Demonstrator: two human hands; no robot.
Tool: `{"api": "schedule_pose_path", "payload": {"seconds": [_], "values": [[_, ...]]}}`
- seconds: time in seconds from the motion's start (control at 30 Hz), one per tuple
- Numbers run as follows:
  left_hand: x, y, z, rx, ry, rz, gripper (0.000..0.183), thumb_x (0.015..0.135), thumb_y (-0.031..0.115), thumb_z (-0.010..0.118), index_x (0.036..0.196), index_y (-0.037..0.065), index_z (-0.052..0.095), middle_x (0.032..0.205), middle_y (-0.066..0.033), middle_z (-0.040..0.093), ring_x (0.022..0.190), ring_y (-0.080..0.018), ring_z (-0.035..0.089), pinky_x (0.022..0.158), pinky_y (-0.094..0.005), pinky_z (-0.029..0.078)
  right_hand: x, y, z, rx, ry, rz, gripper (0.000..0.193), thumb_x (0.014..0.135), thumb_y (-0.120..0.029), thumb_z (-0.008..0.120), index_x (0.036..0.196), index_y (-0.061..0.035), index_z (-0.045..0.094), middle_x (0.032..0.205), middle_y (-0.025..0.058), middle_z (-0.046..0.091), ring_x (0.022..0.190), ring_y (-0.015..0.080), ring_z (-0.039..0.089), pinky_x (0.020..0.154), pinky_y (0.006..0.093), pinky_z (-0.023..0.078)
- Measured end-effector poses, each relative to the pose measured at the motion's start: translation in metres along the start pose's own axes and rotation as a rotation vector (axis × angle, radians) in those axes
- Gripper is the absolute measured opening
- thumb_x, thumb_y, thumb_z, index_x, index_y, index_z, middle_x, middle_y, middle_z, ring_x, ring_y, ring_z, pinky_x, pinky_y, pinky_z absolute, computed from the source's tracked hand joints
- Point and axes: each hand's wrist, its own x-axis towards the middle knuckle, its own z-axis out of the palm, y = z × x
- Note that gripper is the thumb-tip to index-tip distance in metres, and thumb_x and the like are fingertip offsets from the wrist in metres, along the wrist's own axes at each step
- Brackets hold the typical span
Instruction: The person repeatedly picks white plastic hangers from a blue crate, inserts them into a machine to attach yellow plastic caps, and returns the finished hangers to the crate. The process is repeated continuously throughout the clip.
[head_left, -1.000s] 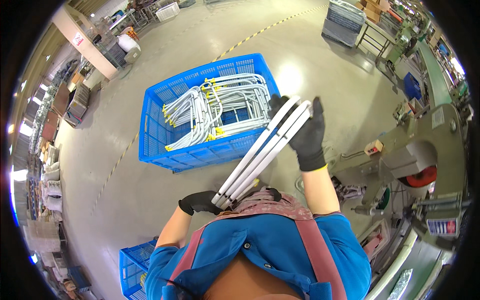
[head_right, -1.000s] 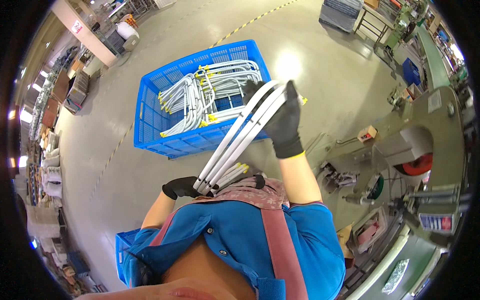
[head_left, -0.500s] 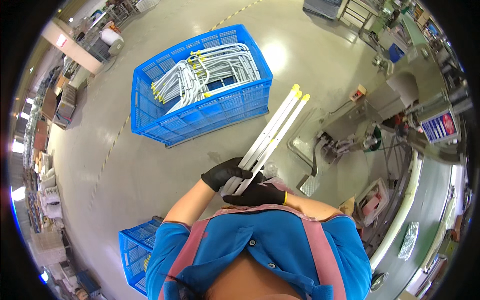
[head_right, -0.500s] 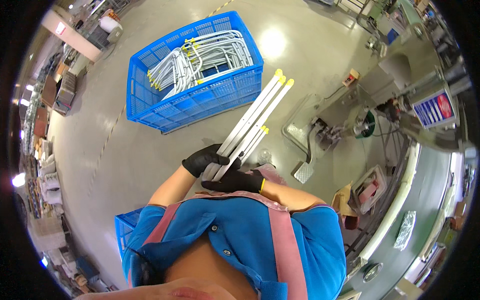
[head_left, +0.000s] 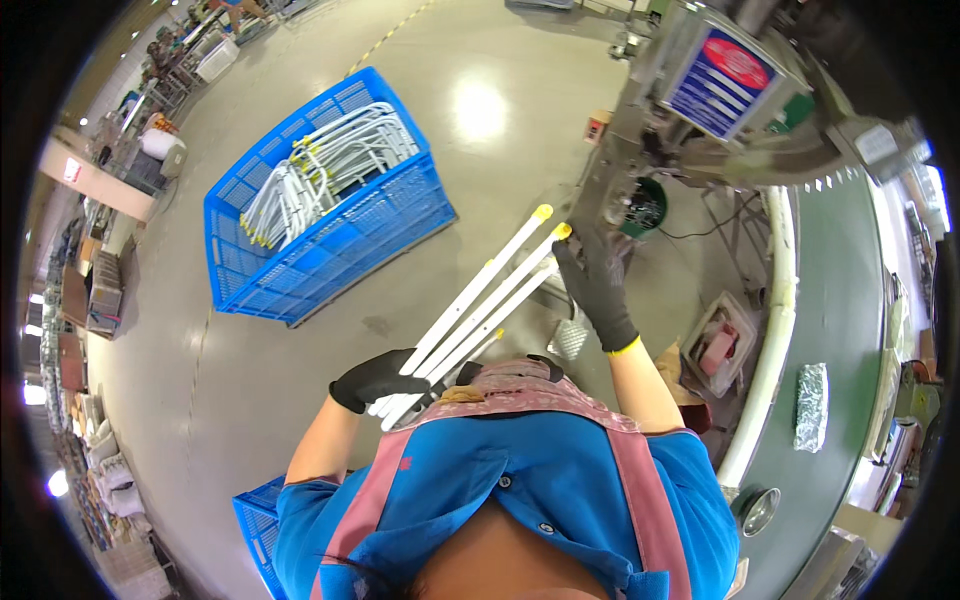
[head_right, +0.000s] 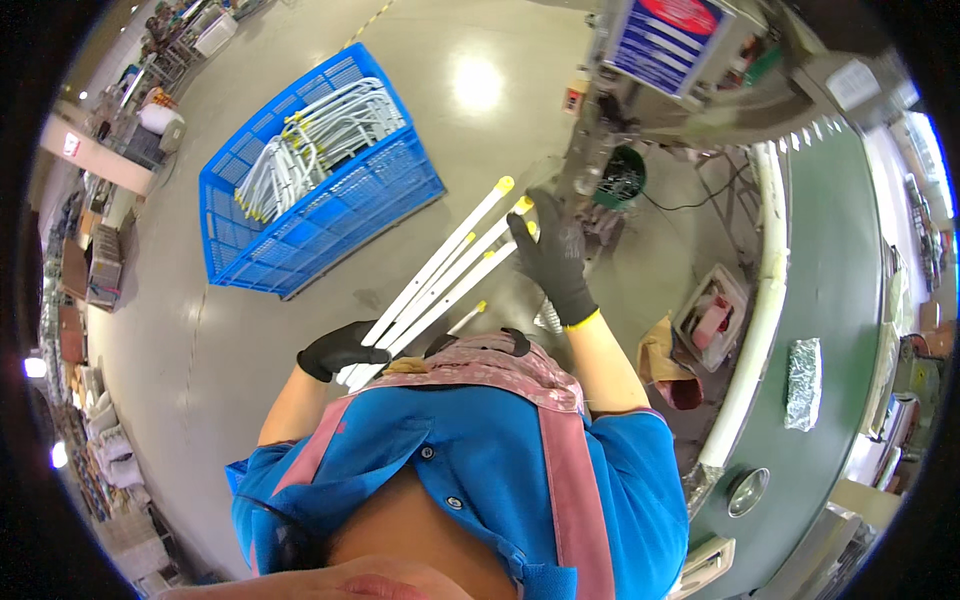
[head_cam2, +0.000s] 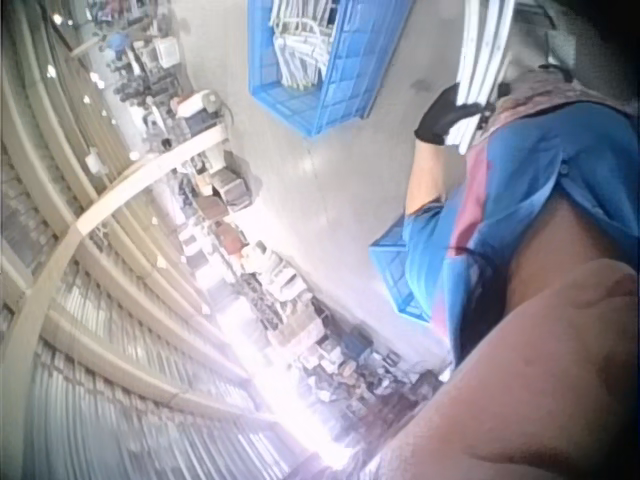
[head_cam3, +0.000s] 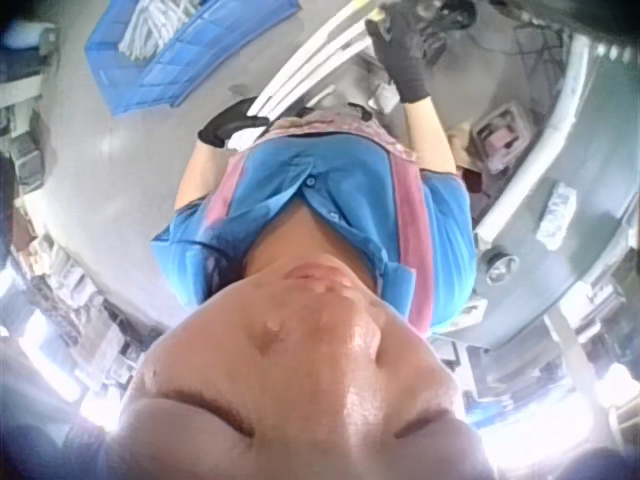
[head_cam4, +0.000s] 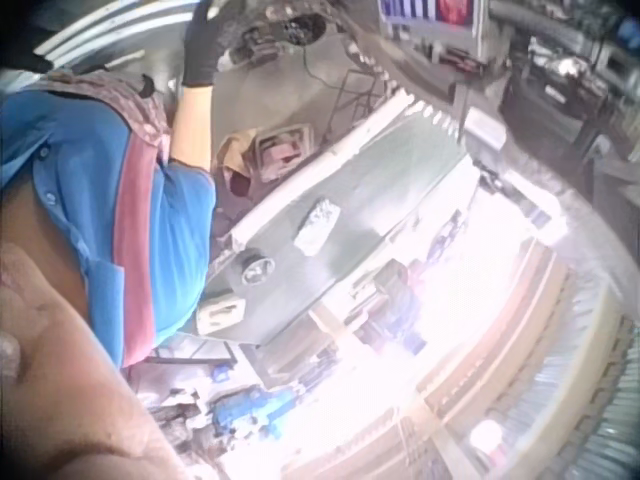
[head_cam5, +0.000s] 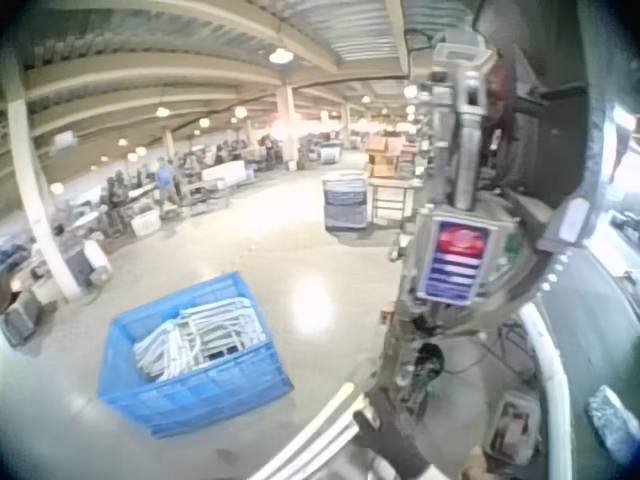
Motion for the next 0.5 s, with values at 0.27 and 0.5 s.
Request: {"api": "schedule_pose_path", "payload": {"seconds": [0.27,0.5], "values": [[0.059,0.022,0.070,0.237,-0.043,0.019,0.066,0.080,0.026,0.072,0.134,-0.001,0.045,0.124,-0.0143,0.058,0.111,-0.0214,0.054,0.096,-0.0308,0.041,0.023,0.076,-0.075,0.379,-0.177,0.301,0.031,0.089,-0.023,0.060,0.111,-0.0014,0.059,0.076,0.0095,0.061,0.066,0.0177,0.059,0.063,0.0346,0.048],[0.076,0.056,0.081,0.328,0.023,0.013,0.056,0.087,0.033,0.064,0.129,0.000,0.049,0.114,-0.0135,0.062,0.100,-0.0188,0.060,0.086,-0.0307,0.047,0.061,0.088,-0.086,0.174,-0.054,0.114,0.039,0.087,-0.035,0.061,0.107,-0.0017,0.063,0.087,0.0156,0.066,0.078,0.0309,0.063,0.072,0.0363,0.049]]}}
